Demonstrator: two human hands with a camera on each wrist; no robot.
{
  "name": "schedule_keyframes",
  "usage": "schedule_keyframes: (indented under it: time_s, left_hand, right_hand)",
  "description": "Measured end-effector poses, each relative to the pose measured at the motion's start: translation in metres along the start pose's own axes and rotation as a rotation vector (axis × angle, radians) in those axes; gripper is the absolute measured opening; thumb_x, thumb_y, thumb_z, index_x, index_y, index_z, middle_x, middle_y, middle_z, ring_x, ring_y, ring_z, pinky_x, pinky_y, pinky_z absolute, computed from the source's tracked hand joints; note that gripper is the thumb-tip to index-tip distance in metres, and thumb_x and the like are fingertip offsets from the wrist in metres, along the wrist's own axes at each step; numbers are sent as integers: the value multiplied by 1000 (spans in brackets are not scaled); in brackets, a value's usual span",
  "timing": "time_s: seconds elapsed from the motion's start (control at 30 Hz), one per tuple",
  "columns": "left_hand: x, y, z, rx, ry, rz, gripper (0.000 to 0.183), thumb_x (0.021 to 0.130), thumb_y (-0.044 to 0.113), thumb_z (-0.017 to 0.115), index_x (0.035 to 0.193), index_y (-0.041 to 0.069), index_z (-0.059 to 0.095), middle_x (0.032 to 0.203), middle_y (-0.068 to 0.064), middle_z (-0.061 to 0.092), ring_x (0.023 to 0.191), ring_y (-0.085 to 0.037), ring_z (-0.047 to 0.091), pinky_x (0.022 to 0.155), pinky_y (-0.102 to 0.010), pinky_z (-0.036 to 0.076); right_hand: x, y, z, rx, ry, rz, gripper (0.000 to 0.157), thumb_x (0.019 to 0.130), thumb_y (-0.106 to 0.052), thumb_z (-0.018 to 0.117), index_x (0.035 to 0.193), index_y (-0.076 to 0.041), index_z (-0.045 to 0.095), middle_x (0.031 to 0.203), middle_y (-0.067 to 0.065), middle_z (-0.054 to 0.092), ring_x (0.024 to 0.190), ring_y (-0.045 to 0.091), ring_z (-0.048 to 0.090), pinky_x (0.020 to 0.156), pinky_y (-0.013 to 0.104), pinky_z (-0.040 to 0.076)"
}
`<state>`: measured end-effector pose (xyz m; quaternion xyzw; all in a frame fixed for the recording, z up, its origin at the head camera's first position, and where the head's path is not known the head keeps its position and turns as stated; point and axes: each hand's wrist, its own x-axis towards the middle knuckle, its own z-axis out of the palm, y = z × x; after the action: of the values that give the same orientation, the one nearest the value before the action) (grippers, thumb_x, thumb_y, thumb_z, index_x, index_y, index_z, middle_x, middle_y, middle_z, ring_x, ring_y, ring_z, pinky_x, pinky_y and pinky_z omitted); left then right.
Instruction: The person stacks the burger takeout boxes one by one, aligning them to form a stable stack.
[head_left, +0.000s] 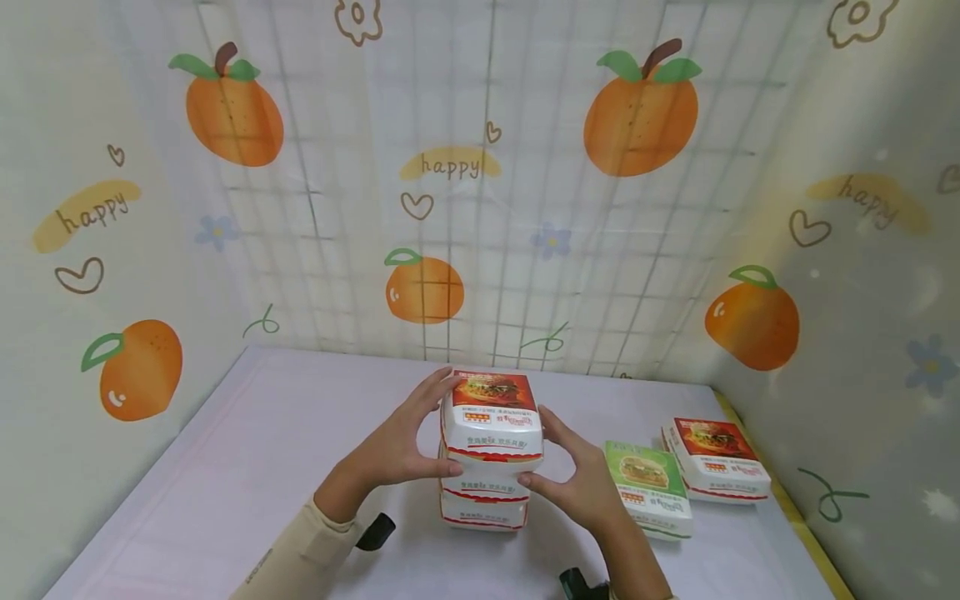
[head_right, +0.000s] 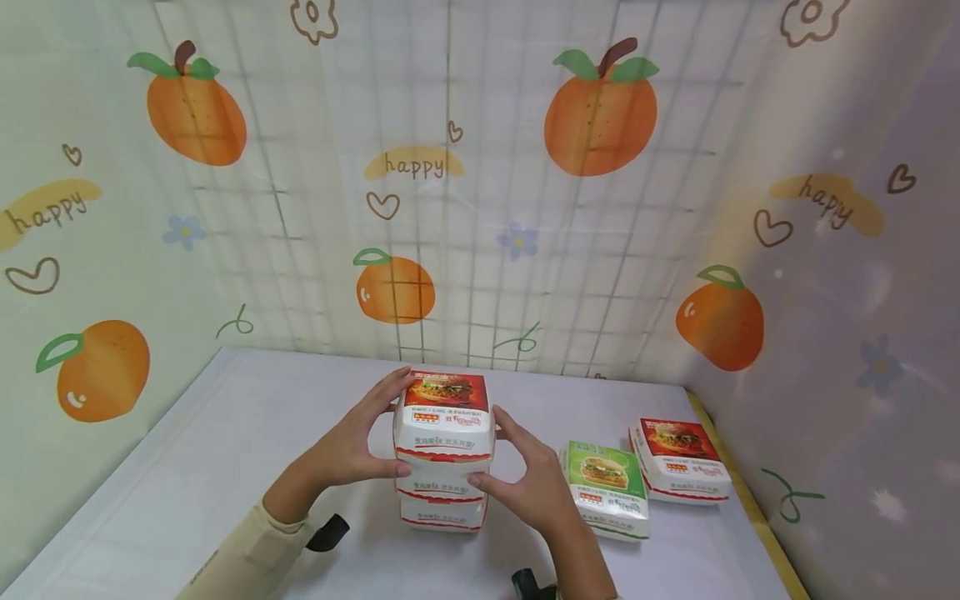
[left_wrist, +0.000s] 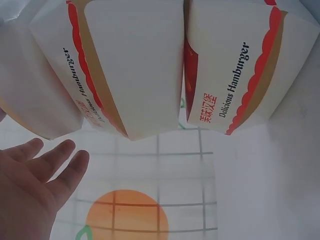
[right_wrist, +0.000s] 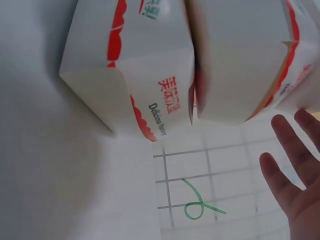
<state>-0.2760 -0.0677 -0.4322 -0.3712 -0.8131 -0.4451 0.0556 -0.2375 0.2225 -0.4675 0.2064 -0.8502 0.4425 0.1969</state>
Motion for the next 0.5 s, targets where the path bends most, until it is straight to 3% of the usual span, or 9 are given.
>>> schedule_keyframes:
  time_s: [0.3,0.5]
  left_hand:
    - [0,-1,-1,2,-26,13,104,72,51,81,154,36,19,160,10,9,142,-15,21,105,-44,38]
    - [-1,-4,-3,-22,-31,51,102,76,43,80,156,30,18,161,2,10,142,-20,21,103,-49,40]
  right_hand:
    - [0,1,1,21,5,-8,93,70,-35,89,149,-35,39,131,3,61,118,24,57,94,62,42]
    - [1,0,3,2,5,0,93,70,-38,88,149,-35,39,129,2,62,117,24,57,94,62,43]
